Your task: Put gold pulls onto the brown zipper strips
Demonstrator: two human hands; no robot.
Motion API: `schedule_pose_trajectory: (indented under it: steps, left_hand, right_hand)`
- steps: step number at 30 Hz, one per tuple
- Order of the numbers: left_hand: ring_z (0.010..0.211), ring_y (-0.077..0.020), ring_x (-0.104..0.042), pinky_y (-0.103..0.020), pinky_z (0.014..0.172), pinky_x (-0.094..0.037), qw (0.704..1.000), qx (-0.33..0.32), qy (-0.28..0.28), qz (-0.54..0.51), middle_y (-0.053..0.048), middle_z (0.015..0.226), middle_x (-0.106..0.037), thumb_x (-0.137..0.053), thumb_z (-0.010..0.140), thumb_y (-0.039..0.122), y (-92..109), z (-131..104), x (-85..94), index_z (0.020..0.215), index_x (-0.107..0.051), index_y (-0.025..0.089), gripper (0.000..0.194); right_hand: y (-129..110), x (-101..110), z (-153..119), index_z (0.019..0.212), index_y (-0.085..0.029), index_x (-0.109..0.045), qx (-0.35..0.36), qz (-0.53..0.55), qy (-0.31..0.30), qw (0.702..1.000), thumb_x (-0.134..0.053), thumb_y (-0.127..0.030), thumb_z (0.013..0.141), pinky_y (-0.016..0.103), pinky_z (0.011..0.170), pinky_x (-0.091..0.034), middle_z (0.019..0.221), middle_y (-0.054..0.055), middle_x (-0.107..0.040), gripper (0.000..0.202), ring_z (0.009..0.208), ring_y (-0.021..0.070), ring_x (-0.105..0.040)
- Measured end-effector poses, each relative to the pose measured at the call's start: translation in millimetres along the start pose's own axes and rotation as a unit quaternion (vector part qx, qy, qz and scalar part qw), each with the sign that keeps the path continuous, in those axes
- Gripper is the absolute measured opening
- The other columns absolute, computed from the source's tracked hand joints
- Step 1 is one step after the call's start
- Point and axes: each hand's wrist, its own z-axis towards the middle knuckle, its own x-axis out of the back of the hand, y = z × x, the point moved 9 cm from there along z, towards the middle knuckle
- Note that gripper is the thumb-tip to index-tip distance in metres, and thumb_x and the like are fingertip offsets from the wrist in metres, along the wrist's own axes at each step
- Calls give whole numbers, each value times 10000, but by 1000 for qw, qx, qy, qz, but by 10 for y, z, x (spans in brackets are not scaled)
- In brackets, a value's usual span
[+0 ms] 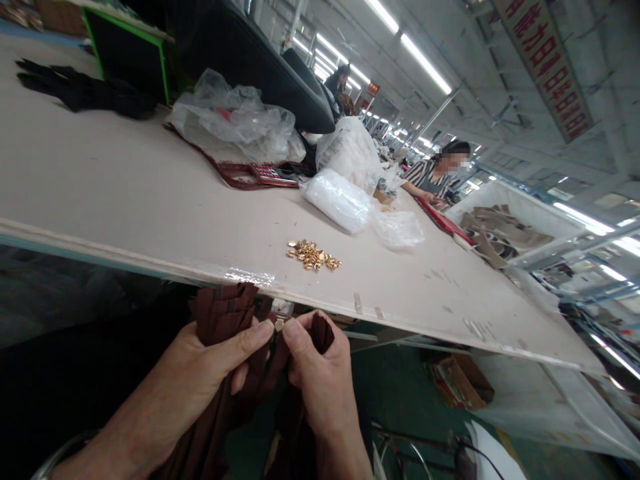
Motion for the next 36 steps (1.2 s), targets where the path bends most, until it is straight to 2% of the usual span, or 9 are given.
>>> schedule_pose_trajectory:
  steps: [6, 14, 17, 20, 24, 27, 30, 32, 36]
  left_hand:
    - [395, -111, -422, -231, 432, -322, 997, 33, -38, -53, 30, 390, -481, -750, 682, 582, -54, 15, -63, 439, -508, 183, 526]
    - [364, -114, -451, -223, 394, -341, 999, 27, -4, -35, 8, 362, -505, -787, 582, 605, 75, 45, -73, 358, -499, 189, 553]
    - [375, -108, -469, -205, 393, -327, 999, 38, 14, -34, 3, 381, -532, -817, 533, 568, 87, 54, -104, 352, -490, 182, 537]
    - [372, -120, -472, -215, 393, -324, 998, 42, 14, -44, 5, 380, -528, -805, 543, 529, 59, 45, -137, 379, -504, 185, 487]
    - [381, -101, -431, -205, 406, -300, 1000, -4, 0, -27, 32, 381, -498, -778, 615, 455, 40, -12, -149, 489, -592, 174, 360]
    - [370, -89, -387, -212, 400, -270, 999, -21, -13, -33, 49, 413, -501, -796, 619, 453, -23, -48, -151, 592, -649, 178, 313]
    - [363, -86, -360, -225, 410, -266, 997, -19, -22, -67, 72, 406, -483, -817, 601, 464, -88, -38, -134, 608, -639, 201, 318]
    - [370, -92, -358, -228, 428, -263, 997, -11, -19, -70, 81, 362, -447, -810, 622, 453, -120, -17, -102, 597, -624, 209, 308]
    - [383, -108, -371, -246, 448, -235, 999, 7, -10, -41, 65, 335, -464, -776, 659, 482, -147, 10, -46, 600, -626, 211, 316]
  right_hand:
    - [-353, -58, -46, 697, -187, -530, 123, -146, 58, 980, -601, -336, 879, 210, 510, -370, 590, -54, -503, 245, 532, 93, -437]
    - [-881, -143, 88, 719, -221, -456, 270, -393, 202, 855, -546, -285, 890, 272, 555, -313, 620, -31, -512, 203, 550, 147, -464]
    - [-878, -151, 170, 758, -215, -491, 259, -331, 163, 893, -556, -283, 897, 250, 544, -338, 621, -45, -526, 167, 545, 133, -475]
    - [-748, -217, 178, 890, -200, -595, 223, -231, 61, 945, -573, -284, 902, 226, 562, -375, 665, -52, -554, 89, 576, 116, -481]
    - [-653, -274, 60, 793, -188, -626, 192, -213, -35, 957, -567, -284, 914, 229, 585, -356, 657, -50, -513, 165, 600, 108, -415]
    - [-634, -154, 41, 737, -190, -554, 147, -165, -51, 974, -524, -370, 941, 236, 576, -365, 644, -40, -523, 273, 596, 113, -436]
    - [-681, 71, 142, 687, -203, -508, 122, -176, 2, 977, -582, -444, 891, 245, 518, -334, 555, -61, -476, 324, 524, 110, -410]
    - [-793, 191, 235, 648, -205, -515, 146, -249, 65, 955, -646, -447, 834, 254, 521, -318, 546, -66, -445, 333, 529, 114, -398]
    - [-969, 114, 430, 656, -208, -603, 175, -475, 138, 851, -624, -435, 856, 285, 553, -299, 563, -23, -537, 303, 557, 155, -465]
